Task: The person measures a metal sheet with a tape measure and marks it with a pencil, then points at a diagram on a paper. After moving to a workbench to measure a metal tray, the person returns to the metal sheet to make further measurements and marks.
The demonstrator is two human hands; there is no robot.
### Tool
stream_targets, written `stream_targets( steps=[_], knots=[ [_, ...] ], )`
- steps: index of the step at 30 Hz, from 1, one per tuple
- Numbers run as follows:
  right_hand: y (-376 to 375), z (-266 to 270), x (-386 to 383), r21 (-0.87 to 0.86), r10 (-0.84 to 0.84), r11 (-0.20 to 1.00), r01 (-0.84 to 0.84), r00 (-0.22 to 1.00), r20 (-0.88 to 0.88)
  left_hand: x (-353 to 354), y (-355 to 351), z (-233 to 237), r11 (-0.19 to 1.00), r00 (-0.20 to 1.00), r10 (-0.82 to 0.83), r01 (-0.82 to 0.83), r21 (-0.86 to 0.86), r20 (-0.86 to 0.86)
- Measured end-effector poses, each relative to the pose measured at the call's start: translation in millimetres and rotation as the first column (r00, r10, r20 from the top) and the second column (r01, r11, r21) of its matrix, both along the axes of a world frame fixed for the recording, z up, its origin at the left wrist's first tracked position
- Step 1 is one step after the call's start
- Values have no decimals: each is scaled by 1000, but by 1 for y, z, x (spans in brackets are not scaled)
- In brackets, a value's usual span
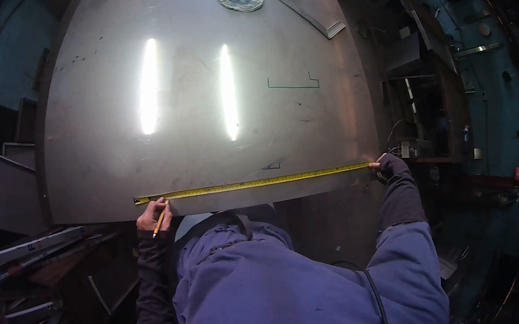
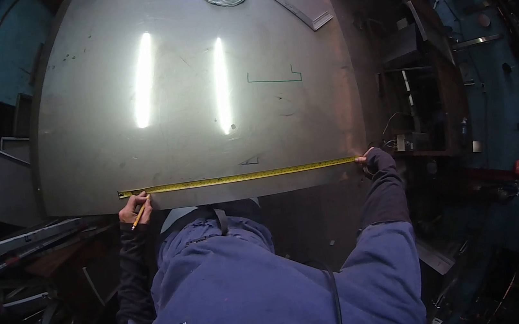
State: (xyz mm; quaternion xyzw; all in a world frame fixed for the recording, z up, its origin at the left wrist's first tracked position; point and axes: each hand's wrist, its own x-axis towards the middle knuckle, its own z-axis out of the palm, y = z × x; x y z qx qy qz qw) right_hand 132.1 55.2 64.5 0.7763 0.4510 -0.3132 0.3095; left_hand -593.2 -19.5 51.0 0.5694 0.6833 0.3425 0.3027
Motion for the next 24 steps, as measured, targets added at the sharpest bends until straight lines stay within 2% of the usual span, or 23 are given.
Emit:
stream_targets(
  steps=[2,4,6,8,10,11,13,14,16,18,19,20,22,24],
  knots=[
    [-1,5,-2,2,-27,1000,27,998,-60,0,-1,-3,1000,1000,9,-9,16,11],
    [0,3,2,-6,18,1000,-18,999,-38,0,-1,-4,999,1000,8,-8,31,7],
    [-1,-3,5,-19,-37,999,35,997,-62,0,-1,-3,1000,999,13,-13,12,-30],
    [-1,-11,14,-8,-19,1000,18,996,-90,0,-1,-2,1000,999,11,-10,30,-36],
    [0,-9,13,-26,-3,1000,1,997,-72,5,1,4,994,994,94,-96,44,59],
    [0,-10,15,-17,-18,1000,16,997,-79,7,6,9,995,996,77,-80,55,53],
    [-2,-11,15,15,75,997,-74,995,-59,17,19,31,985,984,171,-172,8,48],
    [-4,-14,13,21,43,999,-41,996,-76,27,32,30,977,985,160,-168,133,68],
    [-2,-1,1,23,56,998,-55,996,-62,48,64,24,990,980,51,-75,120,192],
    [-1,3,-8,44,83,995,-86,994,65,74,104,5,992,887,-105,61,113,450],
    [0,10,-14,31,112,993,-115,990,88,88,128,0,977,849,-210,171,125,485],
    [3,11,-20,19,143,989,-146,984,109,101,152,1,951,800,-307,276,137,516],
    [1,-5,-6,49,102,993,-106,991,92,135,197,17,909,785,-392,411,71,479],
    [-5,-9,-8,72,60,995,-66,995,83,160,246,13,851,772,-512,515,101,376]
  ],
)
